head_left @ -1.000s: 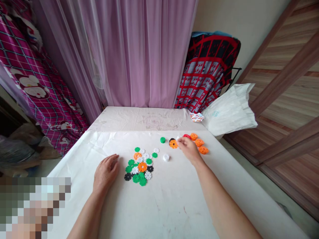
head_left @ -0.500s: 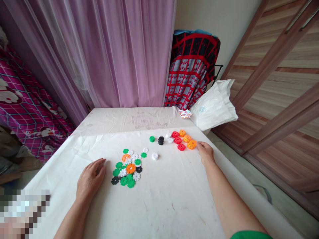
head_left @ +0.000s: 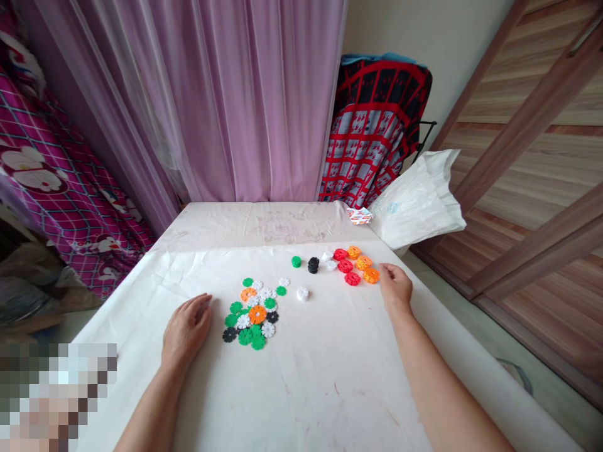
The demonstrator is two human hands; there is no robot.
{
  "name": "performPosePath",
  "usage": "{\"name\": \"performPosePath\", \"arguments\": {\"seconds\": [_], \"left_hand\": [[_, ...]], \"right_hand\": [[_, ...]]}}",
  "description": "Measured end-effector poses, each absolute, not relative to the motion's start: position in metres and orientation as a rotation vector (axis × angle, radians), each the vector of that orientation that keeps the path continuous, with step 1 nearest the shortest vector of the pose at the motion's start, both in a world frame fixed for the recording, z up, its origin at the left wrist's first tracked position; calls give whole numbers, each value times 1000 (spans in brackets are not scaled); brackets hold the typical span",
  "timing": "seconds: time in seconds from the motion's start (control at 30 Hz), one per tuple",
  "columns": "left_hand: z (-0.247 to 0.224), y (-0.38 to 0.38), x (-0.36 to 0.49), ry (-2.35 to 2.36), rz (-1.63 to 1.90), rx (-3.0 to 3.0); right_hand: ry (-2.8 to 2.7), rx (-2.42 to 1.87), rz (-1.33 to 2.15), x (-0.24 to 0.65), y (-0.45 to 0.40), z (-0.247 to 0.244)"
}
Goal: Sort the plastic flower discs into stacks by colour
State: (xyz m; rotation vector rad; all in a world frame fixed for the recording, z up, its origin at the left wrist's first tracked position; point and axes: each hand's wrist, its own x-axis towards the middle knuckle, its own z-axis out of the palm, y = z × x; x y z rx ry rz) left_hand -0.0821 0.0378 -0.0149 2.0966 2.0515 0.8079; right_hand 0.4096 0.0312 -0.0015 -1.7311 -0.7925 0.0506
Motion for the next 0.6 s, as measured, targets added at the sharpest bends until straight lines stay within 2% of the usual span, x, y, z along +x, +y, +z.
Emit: {"name": "performPosePath", "arguments": {"seconds": [0.07,0.23,0.4,0.6], "left_hand": [[-15,37,-81,2040,818,2098],[-14,35,-78,2024,840,2092],[-12,34,-76,2023,836,2056],[-12,32,-76,2013,834,2041]], "right_hand": [[-899,-1658,109,374,34,16],[-1755,-1459,389,250,43,45],[-2162,-1710,432,157,55,42],[-2296,-1954,359,123,66,48]]}}
